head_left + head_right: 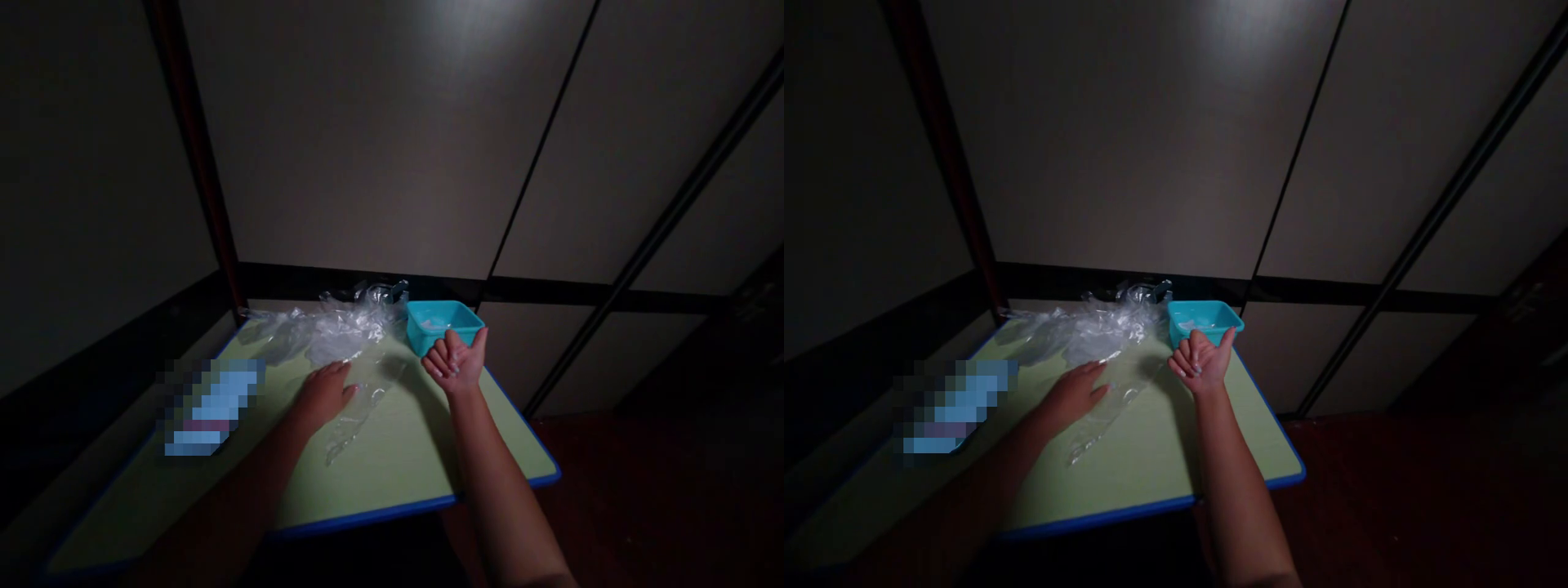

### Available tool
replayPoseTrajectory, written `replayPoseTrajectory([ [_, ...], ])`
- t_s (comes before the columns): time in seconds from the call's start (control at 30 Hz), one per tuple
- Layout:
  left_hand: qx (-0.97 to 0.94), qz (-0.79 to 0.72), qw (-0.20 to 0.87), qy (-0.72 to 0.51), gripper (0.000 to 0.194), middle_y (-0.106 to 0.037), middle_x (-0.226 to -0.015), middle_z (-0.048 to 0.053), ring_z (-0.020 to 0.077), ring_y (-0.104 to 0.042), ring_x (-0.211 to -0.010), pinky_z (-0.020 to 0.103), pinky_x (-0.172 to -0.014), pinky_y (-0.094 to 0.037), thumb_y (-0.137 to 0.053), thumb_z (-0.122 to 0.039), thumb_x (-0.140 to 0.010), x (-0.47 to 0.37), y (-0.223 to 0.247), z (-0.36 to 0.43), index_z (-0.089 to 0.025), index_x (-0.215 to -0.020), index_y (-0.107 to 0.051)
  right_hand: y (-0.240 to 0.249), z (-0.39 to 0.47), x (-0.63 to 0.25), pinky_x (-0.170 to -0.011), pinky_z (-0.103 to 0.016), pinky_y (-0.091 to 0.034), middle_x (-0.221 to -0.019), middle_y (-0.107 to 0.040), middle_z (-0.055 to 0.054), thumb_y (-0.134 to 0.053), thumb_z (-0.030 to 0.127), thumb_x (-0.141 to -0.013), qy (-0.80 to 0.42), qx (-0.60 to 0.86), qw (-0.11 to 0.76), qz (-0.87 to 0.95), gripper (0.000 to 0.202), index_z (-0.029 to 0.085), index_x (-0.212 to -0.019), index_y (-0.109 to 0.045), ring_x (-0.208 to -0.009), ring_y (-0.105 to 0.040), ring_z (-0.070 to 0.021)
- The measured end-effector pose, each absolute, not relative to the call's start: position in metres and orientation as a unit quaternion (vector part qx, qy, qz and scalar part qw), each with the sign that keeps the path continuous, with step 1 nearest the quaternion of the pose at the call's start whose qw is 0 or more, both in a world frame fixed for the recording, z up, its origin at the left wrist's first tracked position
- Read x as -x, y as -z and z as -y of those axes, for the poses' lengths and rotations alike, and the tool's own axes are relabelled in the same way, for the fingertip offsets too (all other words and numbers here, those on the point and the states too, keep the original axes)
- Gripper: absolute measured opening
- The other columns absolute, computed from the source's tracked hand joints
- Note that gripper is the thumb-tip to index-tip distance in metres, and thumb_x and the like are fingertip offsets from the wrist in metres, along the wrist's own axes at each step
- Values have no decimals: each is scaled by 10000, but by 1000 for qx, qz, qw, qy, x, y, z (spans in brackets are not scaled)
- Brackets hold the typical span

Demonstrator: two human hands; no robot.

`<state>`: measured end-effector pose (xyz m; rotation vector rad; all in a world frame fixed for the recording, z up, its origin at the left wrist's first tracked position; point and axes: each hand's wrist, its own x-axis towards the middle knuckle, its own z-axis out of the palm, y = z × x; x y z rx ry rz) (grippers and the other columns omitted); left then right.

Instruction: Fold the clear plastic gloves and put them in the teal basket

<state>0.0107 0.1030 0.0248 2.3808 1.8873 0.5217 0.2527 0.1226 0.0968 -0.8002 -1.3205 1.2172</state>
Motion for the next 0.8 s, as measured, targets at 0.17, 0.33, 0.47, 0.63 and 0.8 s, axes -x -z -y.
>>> replayPoseTrajectory([
  [0.17, -781, -614, 94, -71, 728, -213, -1482, 168, 333, -172, -1364, 619, -1022, -92, -501, -577, -769, -9, -26, -97, -218, -1383, -346, -77, -126, -223, -476, -225, -273, -476, -471, 18, -445, 674, -741, -453, 360, 377, 723, 532, 178, -566, -528, -454, -386, -103],
  [0.33, -827, -543, 134, -58, 789, -193, -1494, 134, 319, -122, -1377, 598, -1042, -31, -580, -536, -721, -18, -42, -88, -243, -1401, -305, -55, -132, -199, -541, -211, -280, -588, -533, 26, -584, 421, -751, -335, 353, 393, 780, 293, 164, -609, -576, -556, -410, -92],
  [0.47, -799, -560, 115, -187, 530, -387, -1418, 112, 210, -316, -1321, 421, -1094, -153, -353, -371, -875, -15, -43, -93, -172, -1366, -375, -46, -139, -204, -528, -229, -247, -498, -477, 31, -651, 369, -708, -284, 401, 382, 783, 298, 177, -510, -538, -512, -351, -90],
  [0.63, -801, -551, 169, -164, 514, -369, -1429, 85, 199, -332, -1316, 382, -1071, -240, -330, -302, -869, -3, -32, -97, -180, -1366, -383, -42, -139, -210, -559, -247, -263, -427, -445, 4, -717, 450, -642, -242, 428, 357, 794, 405, 196, -412, -501, -566, -380, -129],
  [0.8, -814, -563, 106, -91, 484, -318, -1453, 70, 206, -263, -1349, 492, -1083, -122, -342, -304, -877, 0, -27, -99, -241, -1354, -389, -49, -123, -203, -586, -257, -305, -392, -480, 10, -669, 520, -677, -262, 392, 279, 837, 432, 198, -413, -556, -524, -415, -124],
])
